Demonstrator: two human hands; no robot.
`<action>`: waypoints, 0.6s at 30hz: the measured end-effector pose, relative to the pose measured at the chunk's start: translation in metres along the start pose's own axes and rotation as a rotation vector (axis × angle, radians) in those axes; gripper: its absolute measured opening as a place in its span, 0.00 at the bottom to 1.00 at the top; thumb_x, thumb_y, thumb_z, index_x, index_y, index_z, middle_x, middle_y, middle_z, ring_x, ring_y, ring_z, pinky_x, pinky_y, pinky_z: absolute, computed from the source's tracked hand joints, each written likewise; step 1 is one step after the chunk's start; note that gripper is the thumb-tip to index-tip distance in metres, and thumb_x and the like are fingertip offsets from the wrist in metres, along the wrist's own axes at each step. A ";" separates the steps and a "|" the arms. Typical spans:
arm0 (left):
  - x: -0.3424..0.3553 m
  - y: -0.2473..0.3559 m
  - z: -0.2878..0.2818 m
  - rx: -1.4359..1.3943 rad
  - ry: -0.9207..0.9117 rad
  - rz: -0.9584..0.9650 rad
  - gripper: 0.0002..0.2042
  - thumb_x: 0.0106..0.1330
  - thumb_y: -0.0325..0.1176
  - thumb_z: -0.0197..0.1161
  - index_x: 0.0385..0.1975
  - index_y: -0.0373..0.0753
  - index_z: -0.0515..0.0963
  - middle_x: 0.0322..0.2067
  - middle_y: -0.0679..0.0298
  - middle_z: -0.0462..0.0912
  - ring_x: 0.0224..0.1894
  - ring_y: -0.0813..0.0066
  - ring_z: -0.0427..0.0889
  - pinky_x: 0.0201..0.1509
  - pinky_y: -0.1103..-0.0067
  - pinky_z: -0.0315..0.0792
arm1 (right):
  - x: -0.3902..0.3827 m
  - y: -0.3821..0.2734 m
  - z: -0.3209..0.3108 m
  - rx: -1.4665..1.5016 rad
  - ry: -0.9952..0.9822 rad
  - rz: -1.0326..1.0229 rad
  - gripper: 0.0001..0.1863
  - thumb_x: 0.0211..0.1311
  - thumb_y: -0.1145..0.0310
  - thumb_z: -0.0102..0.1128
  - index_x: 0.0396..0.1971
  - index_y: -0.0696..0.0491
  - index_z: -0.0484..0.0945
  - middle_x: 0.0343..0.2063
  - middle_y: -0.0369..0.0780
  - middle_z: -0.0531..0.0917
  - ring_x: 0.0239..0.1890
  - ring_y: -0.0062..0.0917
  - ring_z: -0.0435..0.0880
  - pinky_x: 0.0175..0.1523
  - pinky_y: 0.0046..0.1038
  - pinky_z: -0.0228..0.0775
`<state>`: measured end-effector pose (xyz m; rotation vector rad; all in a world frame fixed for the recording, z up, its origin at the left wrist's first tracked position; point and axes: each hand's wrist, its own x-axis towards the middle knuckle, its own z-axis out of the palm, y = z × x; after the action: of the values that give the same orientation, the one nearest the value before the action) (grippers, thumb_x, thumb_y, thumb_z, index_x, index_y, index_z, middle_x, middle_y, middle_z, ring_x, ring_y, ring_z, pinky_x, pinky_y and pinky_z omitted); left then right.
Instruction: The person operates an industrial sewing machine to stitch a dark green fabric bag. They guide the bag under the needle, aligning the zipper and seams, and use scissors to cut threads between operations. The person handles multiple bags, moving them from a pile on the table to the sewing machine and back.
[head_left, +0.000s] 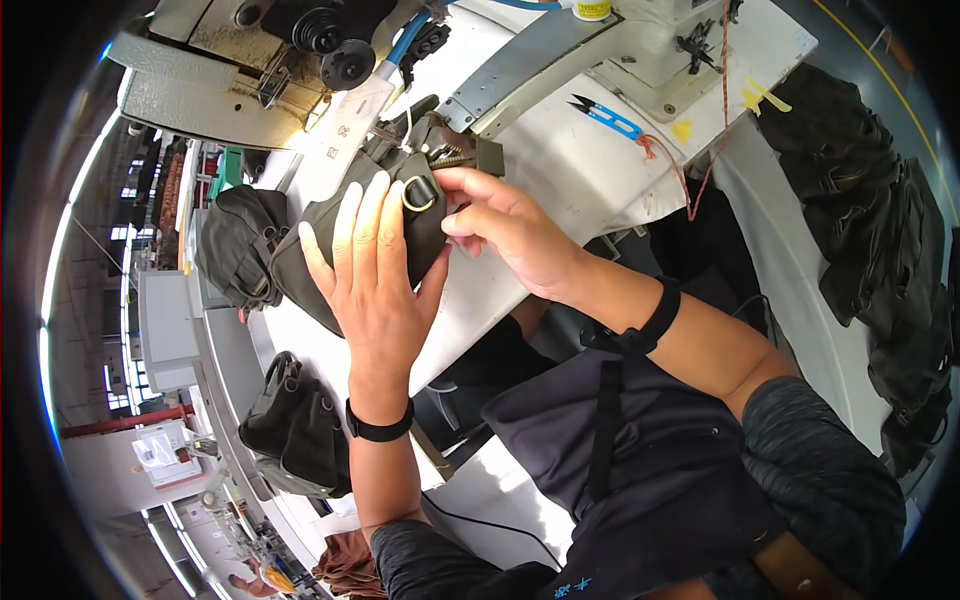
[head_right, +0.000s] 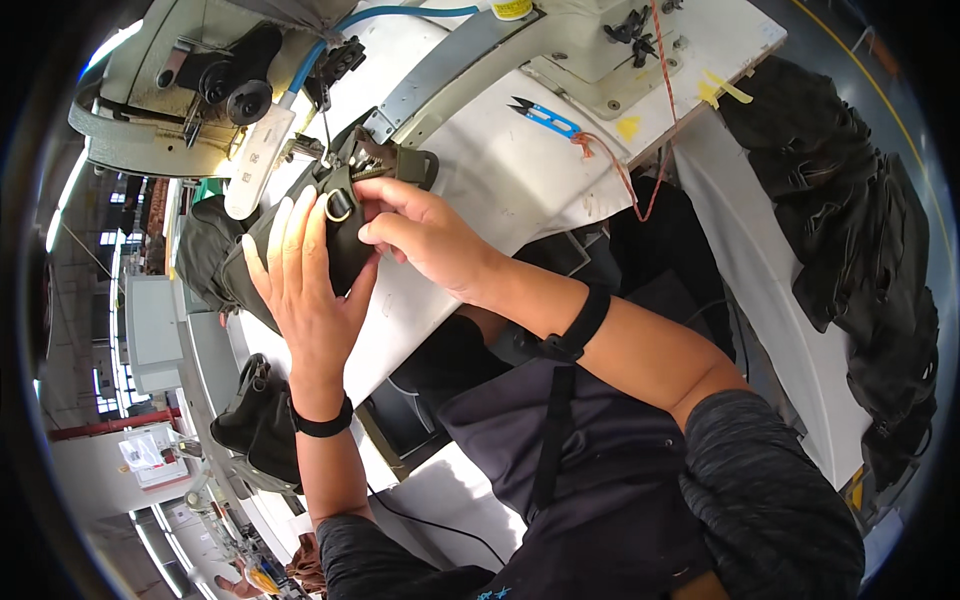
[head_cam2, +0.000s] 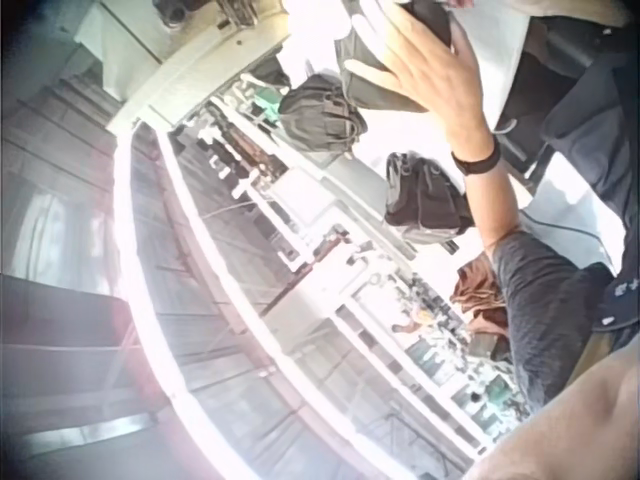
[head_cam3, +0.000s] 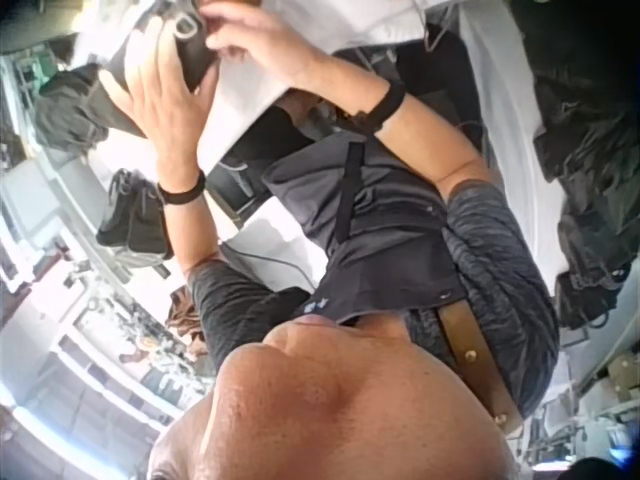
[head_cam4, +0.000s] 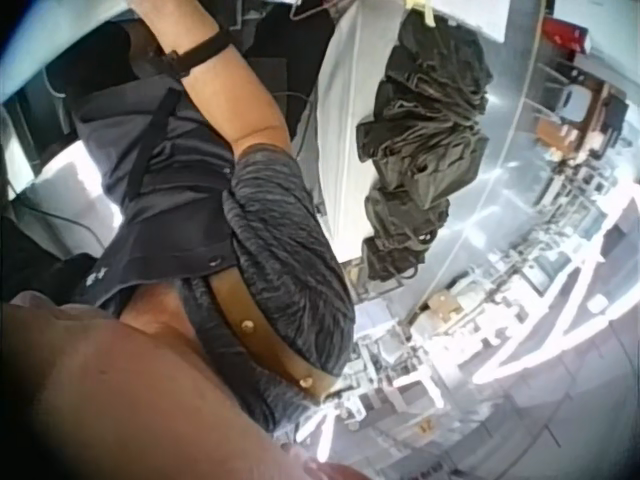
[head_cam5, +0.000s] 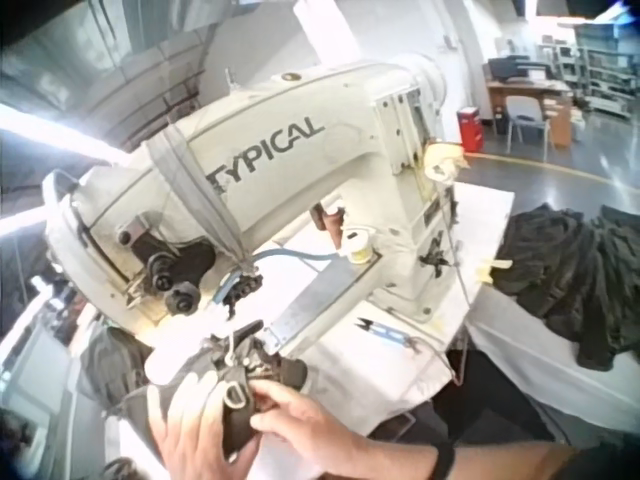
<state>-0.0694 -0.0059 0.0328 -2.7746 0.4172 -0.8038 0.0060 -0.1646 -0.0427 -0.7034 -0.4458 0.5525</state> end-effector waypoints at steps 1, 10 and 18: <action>0.000 0.000 0.001 -0.002 0.003 0.001 0.37 0.58 0.42 0.77 0.69 0.41 0.74 0.68 0.62 0.77 0.72 0.62 0.71 0.80 0.47 0.50 | -0.002 0.002 0.001 0.005 -0.015 -0.007 0.25 0.72 0.72 0.57 0.68 0.59 0.71 0.42 0.33 0.80 0.37 0.14 0.73 0.43 0.21 0.68; -0.010 0.003 0.020 -0.012 0.056 0.031 0.36 0.60 0.39 0.77 0.70 0.40 0.72 0.68 0.61 0.77 0.73 0.59 0.72 0.80 0.53 0.53 | 0.010 0.014 -0.025 -0.402 -0.154 -0.155 0.13 0.71 0.69 0.65 0.52 0.53 0.81 0.26 0.28 0.79 0.28 0.12 0.74 0.33 0.22 0.66; -0.021 -0.003 0.056 0.025 0.067 -0.016 0.42 0.59 0.45 0.78 0.73 0.42 0.69 0.72 0.60 0.73 0.77 0.52 0.65 0.81 0.52 0.49 | 0.018 -0.001 -0.055 -1.092 -0.124 -0.458 0.09 0.65 0.66 0.72 0.31 0.55 0.82 0.22 0.42 0.78 0.24 0.36 0.78 0.32 0.37 0.68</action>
<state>-0.0548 0.0112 -0.0229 -2.7376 0.3940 -0.9018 0.0509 -0.1801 -0.0761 -1.5528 -1.0140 -0.1394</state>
